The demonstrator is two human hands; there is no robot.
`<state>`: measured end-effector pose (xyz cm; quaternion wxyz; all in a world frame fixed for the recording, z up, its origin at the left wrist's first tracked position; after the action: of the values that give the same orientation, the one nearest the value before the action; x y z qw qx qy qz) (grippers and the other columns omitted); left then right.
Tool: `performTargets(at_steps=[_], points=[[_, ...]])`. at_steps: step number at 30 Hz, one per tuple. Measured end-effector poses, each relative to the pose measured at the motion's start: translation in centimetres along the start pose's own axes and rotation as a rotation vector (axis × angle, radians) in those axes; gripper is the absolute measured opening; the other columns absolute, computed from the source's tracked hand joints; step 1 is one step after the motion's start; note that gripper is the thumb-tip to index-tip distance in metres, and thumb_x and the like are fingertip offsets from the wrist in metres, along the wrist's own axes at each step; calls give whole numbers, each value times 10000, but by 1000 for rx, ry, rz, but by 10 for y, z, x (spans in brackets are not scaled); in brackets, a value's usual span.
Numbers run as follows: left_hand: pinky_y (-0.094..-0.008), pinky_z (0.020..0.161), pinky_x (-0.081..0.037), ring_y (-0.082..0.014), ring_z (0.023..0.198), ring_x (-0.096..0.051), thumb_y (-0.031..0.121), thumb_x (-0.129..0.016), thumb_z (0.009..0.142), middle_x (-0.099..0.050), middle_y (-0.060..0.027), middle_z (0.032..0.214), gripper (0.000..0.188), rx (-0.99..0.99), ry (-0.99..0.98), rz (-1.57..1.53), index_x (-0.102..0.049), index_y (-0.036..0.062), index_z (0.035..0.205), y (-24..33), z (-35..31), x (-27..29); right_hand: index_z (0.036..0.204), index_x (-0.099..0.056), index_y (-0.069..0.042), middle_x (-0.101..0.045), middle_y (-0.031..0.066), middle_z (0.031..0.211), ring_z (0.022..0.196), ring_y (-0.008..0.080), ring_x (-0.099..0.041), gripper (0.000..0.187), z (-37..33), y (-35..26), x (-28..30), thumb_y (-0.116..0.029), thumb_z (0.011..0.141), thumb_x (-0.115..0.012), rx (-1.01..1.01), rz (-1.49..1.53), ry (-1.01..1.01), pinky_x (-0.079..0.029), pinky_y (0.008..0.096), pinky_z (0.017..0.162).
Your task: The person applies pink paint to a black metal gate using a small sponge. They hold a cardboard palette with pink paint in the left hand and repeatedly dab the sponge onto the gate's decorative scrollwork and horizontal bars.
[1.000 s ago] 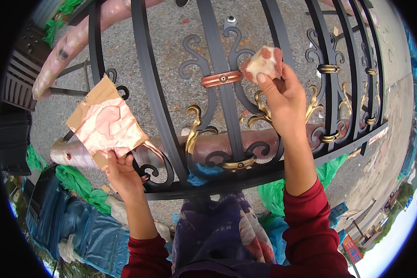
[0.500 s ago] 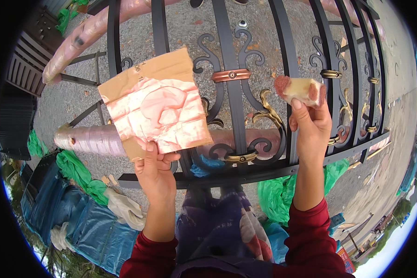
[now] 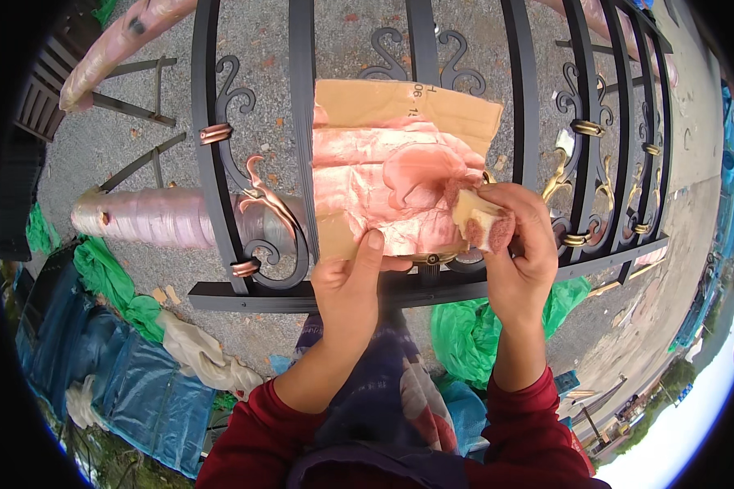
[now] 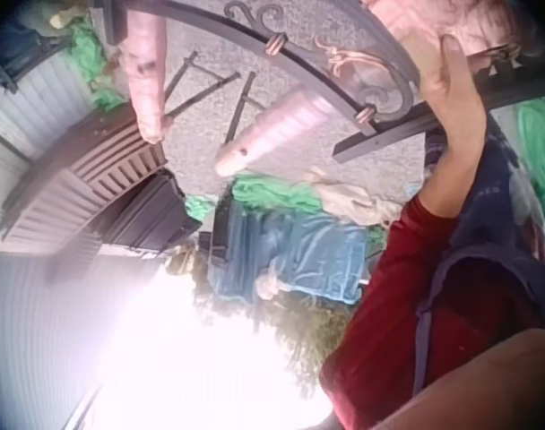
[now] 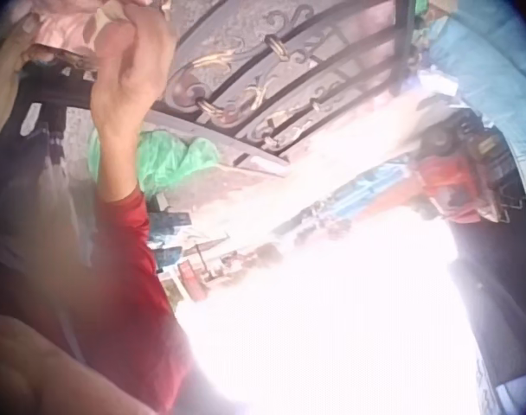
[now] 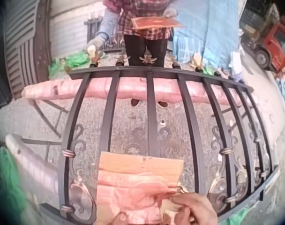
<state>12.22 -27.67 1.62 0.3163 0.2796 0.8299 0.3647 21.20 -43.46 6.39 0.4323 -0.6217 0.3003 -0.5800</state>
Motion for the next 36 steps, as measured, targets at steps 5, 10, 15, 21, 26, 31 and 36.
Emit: performTargets(at_steps=[5, 10, 15, 21, 26, 31, 36], points=[[-322, 642, -622, -159, 740, -672, 126, -574, 1008, -661, -60, 932, 166, -33, -34, 29, -663, -14, 1016, 6, -1, 11, 1108, -684, -24, -638, 79, 1098, 805, 100, -572, 265, -2, -10, -15, 67, 862, -649, 53, -102, 68, -407, 204, 576], [-315, 643, -616, -171, 735, -683, 131, -570, 1011, -667, -65, 932, 172, -8, -25, 16, -660, -15, 1028, 13, 1, 21, 1093, -683, -19, -641, 111, 1075, 939, 243, -635, 250, -13, -29, -37, 25, 847, -693, -20, -154, -21, -510, 294, 727], [-305, 630, -608, -180, 738, -688, 133, -575, 1009, -673, -70, 951, 174, -24, -64, 49, -661, -14, 1047, 17, 0, 36, 1088, -679, -11, -653, 132, 1087, 970, 276, -642, 291, -12, -36, -35, 72, 810, -671, -40, -187, 34, -515, 330, 808], [-247, 597, -533, -156, 669, -674, 129, -617, 991, -651, -38, 876, 153, 25, 0, -6, -659, -18, 984, 21, -1, 43, 1087, -667, -25, -646, 148, 1064, 957, 346, -645, 307, -27, -44, -57, 79, 798, -661, -55, -173, -168, -528, 350, 810], [-271, 543, -568, -157, 639, -661, 133, -618, 985, -668, -58, 901, 157, -46, 45, -31, -663, -14, 1017, 22, 1, 68, 1071, -665, -23, -649, 114, 1025, 915, 268, -660, 242, -24, -30, -32, 52, 841, -664, -138, -193, -181, -524, 315, 767], [-293, 552, -598, -142, 725, -673, 132, -620, 978, -683, -48, 956, 169, -151, 165, -74, -635, 29, 1112, 30, 8, 112, 1154, -619, 42, -679, 44, 1031, 910, 87, -613, 216, -4, 22, 14, -4, 943, -632, -301, 169, 105, -490, 233, 773], [-268, 569, -570, -104, 717, -644, 132, -599, 989, -671, -22, 942, 188, -286, 287, -28, -593, 53, 1159, 38, 4, 161, 1134, -634, 28, -683, 81, 940, 759, 112, -594, 259, 50, 66, 18, -98, 912, -675, -188, -77, 41, -475, 268, 692]])
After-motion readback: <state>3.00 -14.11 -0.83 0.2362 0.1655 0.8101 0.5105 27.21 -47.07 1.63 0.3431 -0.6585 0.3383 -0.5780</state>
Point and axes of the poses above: each hand's wrist, its own z-axis towards the middle knuckle, its own x-axis out of the back of the hand, y = z × x, the point moved 3 cm from there along z, towards the middle knuckle
